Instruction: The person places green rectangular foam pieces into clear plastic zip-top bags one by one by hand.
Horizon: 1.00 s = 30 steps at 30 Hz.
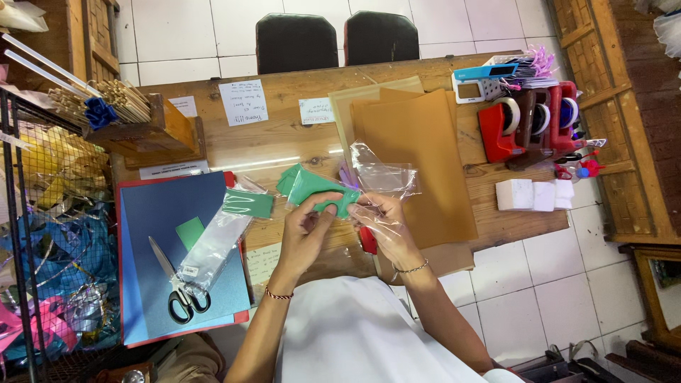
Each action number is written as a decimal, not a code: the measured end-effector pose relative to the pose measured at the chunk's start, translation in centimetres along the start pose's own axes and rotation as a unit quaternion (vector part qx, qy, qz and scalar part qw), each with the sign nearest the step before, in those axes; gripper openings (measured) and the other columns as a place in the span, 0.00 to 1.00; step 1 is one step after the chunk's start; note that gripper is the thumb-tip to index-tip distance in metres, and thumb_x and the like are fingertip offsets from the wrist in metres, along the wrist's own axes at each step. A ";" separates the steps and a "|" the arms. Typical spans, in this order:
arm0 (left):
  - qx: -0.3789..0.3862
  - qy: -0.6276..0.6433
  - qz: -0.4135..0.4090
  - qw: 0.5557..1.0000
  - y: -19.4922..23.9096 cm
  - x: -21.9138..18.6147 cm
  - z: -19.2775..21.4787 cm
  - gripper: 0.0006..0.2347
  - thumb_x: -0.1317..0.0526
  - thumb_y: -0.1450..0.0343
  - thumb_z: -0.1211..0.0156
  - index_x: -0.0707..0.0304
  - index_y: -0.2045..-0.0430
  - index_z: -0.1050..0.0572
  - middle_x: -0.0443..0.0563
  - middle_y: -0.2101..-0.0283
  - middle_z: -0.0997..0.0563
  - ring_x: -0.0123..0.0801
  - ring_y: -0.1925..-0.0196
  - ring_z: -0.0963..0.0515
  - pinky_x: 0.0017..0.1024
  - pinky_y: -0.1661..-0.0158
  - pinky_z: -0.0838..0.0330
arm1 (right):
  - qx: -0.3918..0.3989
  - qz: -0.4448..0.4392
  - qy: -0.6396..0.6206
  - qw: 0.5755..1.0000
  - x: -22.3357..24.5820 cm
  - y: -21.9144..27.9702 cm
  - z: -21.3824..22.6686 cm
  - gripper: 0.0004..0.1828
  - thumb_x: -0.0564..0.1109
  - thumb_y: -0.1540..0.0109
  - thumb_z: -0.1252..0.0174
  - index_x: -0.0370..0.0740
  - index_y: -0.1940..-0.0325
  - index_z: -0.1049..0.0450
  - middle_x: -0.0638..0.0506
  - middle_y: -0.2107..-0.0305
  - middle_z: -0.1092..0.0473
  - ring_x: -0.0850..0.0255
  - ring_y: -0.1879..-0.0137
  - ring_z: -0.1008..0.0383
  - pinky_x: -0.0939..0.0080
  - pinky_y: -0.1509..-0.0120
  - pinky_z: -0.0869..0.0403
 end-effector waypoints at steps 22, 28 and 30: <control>-0.263 0.046 0.050 0.962 -2.9 9.7 10.8 0.13 0.70 0.28 0.37 0.66 0.48 0.24 0.56 0.52 0.25 0.36 0.60 0.15 0.28 0.57 0.15 | -0.274 -0.037 0.498 0.822 -7.6 -8.1 15.8 0.21 0.59 0.44 0.31 0.51 0.52 0.26 0.51 0.55 0.30 0.46 0.42 0.30 0.47 0.36 0.30; -0.263 0.028 0.099 0.959 -2.1 11.1 11.7 0.18 0.69 0.26 0.42 0.67 0.39 0.29 0.59 0.46 0.28 0.34 0.51 0.21 0.26 0.49 0.20 | -0.252 -0.110 0.575 0.771 -10.1 -8.4 16.5 0.28 0.67 0.46 0.30 0.53 0.54 0.33 0.55 0.46 0.37 0.45 0.35 0.37 0.45 0.30 0.34; -0.244 0.014 0.116 0.963 -2.1 11.5 11.6 0.20 0.69 0.26 0.41 0.64 0.37 0.30 0.63 0.43 0.30 0.38 0.47 0.24 0.31 0.46 0.21 | -0.253 -0.141 0.578 0.763 -11.9 -9.3 17.9 0.23 0.70 0.45 0.32 0.57 0.60 0.29 0.61 0.46 0.34 0.44 0.30 0.38 0.41 0.26 0.38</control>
Point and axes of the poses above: each hand's wrist, its own y-axis away from the middle knuckle, its own z-axis out of the back of the hand, x = y × z, the point moved 6 cm from there along -y, towards the middle knuckle
